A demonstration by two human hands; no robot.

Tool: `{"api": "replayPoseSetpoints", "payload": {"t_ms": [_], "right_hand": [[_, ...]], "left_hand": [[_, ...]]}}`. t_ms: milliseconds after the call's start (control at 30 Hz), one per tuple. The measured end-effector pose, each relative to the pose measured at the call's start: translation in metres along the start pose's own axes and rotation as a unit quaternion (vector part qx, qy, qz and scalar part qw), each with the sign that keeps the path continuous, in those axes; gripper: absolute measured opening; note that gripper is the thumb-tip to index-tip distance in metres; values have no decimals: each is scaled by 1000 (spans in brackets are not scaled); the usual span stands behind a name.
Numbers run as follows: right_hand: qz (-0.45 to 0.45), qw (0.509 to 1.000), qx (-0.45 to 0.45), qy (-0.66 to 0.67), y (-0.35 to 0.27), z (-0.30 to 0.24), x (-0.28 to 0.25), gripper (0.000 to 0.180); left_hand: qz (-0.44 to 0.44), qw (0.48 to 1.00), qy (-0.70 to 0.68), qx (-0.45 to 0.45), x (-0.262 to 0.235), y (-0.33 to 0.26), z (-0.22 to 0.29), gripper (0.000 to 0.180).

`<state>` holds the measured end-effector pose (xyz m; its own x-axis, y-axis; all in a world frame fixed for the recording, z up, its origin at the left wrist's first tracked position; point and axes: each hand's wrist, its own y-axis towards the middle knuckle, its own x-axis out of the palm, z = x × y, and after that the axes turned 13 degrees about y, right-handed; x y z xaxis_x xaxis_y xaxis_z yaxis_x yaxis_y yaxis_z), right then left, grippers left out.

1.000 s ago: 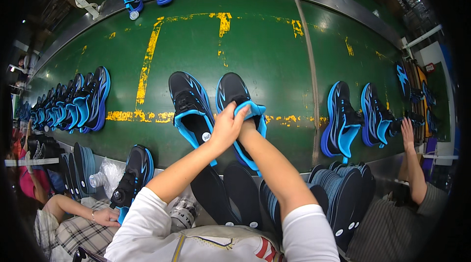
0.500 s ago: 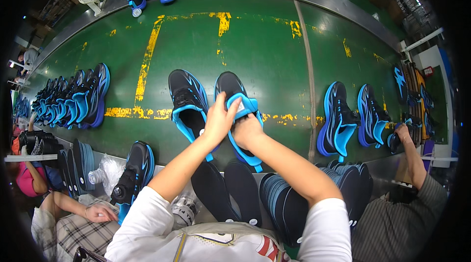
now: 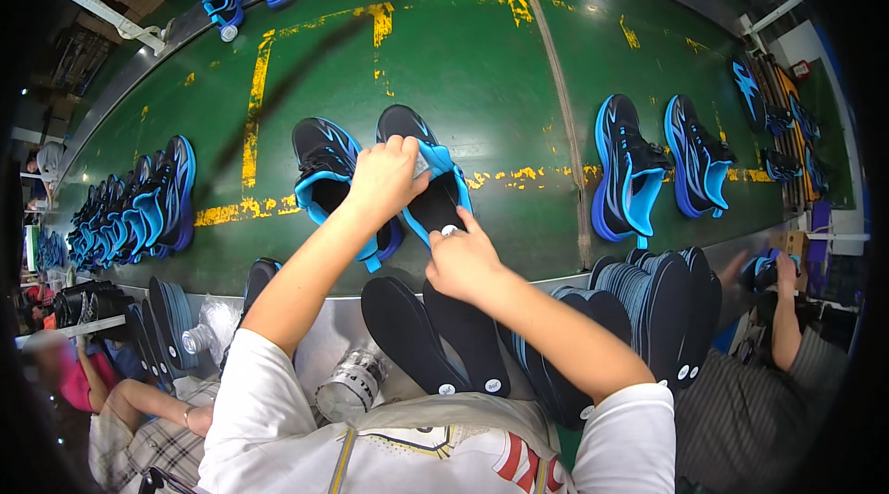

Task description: The person picks up insoles from a stack and inserts them into shoes on an assembly line.

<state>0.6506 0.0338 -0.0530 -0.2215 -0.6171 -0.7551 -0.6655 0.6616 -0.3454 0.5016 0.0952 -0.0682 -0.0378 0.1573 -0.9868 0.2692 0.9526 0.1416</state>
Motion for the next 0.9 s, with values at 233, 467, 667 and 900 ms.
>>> {"api": "replayPoseSetpoints", "payload": {"t_ms": [233,467,667,900], "right_hand": [[247,966,-69,39,-76,-4,42,20],[240,968,-63,28,-92,-4,52,29],[278,954,-34,105,-63,-10,34,36],[242,963,-48,112,-132,-13,82,51]], "left_hand": [[22,999,-22,32,-27,-33,3,28],[106,988,106,33,-40,-52,23,22],[-36,988,145,42,8,2,19,9],[-37,966,242,82,22,-3,33,17]]}}
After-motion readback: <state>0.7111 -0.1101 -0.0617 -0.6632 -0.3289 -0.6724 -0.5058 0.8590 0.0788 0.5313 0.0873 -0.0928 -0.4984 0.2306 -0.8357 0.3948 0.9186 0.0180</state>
